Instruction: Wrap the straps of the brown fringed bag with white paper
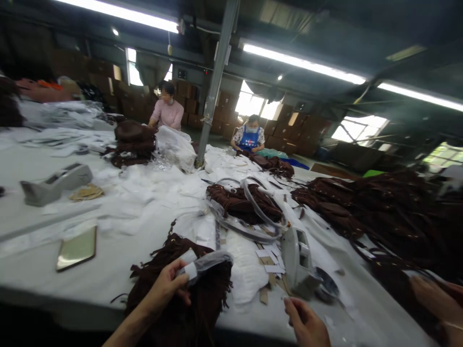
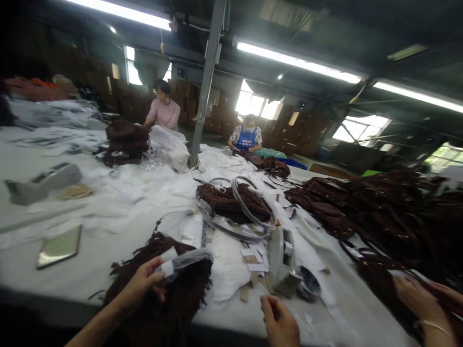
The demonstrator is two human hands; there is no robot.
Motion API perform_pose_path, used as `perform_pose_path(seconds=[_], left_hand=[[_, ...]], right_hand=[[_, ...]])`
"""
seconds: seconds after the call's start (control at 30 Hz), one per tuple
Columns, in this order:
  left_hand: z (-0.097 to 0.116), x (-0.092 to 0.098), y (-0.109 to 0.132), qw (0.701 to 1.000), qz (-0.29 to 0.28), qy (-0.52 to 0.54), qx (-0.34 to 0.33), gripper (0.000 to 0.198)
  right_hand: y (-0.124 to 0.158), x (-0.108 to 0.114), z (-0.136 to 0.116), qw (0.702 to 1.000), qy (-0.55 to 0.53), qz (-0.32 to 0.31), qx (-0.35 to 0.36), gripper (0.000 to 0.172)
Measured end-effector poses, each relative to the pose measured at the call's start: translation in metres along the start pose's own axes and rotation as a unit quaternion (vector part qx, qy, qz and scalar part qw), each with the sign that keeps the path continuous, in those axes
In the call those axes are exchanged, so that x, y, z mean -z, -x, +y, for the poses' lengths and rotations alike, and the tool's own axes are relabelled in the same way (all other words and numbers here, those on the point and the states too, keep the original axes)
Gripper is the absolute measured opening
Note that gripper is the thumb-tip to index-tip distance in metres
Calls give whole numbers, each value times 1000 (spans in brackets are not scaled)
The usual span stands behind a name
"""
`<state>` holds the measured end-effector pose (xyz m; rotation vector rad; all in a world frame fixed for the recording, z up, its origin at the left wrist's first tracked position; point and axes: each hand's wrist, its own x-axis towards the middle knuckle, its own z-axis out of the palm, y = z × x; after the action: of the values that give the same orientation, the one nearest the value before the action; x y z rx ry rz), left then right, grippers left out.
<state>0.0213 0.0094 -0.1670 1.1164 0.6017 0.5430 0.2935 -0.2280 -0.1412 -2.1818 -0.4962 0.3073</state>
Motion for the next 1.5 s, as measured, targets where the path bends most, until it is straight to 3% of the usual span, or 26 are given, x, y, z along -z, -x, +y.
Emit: perform_pose_path(seconds=[0.13,0.23,0.33,0.57,0.87,1.0,1.2,1.37,1.5], left_hand=[[1,0,0,1000,-5,-6,-27,35],[1,-2,2,999,-9,-14,-43,34],[3,-3,3,998,-9,-26,-52,29],[4,-3,4,997,-4,-40,-72,24],[1,-8,11,990,9,-89,-109,24],[0,-7,11,984,29,-123,-128,19],[-7,-6,5,996,25,5,-90,22],[-3,-8,5,994,38,77,-70,22],[9,-16,12,995,33,75,-56,24]], right_hand=[[45,-61,-72,966,-104,-190,141,41],[74,-97,-112,931,-157,-273,186,37],[85,-120,-131,914,-174,-316,187,36],[78,-149,-130,944,-136,-259,152,41],[71,-160,-128,964,-63,-234,111,49],[67,-166,-123,953,-112,-263,103,50],[67,-179,-115,930,-209,-292,76,47],[71,-180,-115,883,-311,-350,27,42],[75,-172,-119,886,-322,-333,17,40]])
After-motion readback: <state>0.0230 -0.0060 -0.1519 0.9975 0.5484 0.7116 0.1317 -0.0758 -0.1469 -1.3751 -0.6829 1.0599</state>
